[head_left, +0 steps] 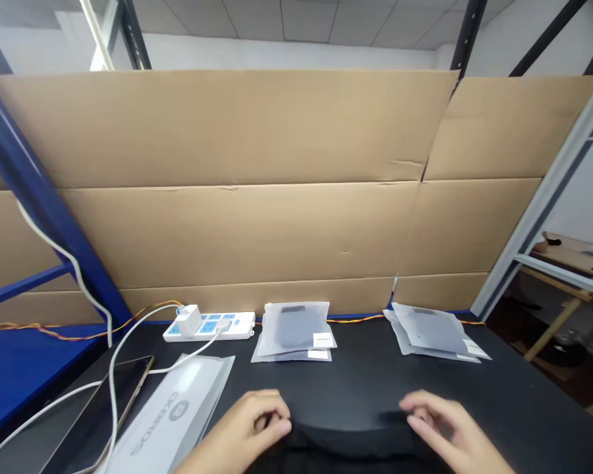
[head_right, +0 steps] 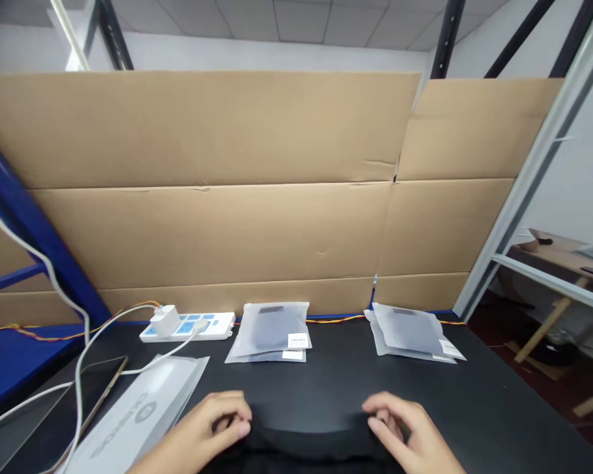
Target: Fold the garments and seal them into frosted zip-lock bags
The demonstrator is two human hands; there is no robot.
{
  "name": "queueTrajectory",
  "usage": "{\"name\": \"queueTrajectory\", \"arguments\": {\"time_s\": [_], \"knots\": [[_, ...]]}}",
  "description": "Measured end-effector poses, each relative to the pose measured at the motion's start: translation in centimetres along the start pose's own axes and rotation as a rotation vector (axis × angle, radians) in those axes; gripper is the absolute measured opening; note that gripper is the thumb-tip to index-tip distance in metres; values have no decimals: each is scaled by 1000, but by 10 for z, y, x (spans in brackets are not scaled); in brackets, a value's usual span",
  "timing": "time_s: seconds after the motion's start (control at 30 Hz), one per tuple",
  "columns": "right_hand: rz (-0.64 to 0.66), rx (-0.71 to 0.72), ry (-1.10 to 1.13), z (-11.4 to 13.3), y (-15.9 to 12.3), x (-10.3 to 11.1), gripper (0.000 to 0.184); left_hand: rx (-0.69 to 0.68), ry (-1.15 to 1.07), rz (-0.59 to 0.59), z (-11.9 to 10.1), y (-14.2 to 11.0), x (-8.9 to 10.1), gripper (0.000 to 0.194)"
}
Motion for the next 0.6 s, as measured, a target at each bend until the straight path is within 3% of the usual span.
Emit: {"name": "queueTrajectory", "arguments": {"time_s": [0.13, 0.23, 0.37, 0.6], "knots": [[162, 36, 48, 1, 71, -9, 41, 97, -160, -11, 26, 40, 18, 32], [141, 45, 24, -15, 104, -17, 40, 115, -272, -37, 50, 49, 22, 38], [66, 60, 17, -28, 106, -23, 41, 117, -405, -75, 69, 41, 26, 44], [83, 94, -31, -31, 99, -23, 36, 142, -482, -94, 75, 42, 27, 45]]}}
Point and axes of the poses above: each hand's wrist, its own y-axis towards the middle knuckle, its own x-axis out of the back of the hand, z = x × y, the point moved 6 cm from there along y, towards the middle knuckle, and after that the axes turned 4 degrees about -y, right-handed, at the moved point
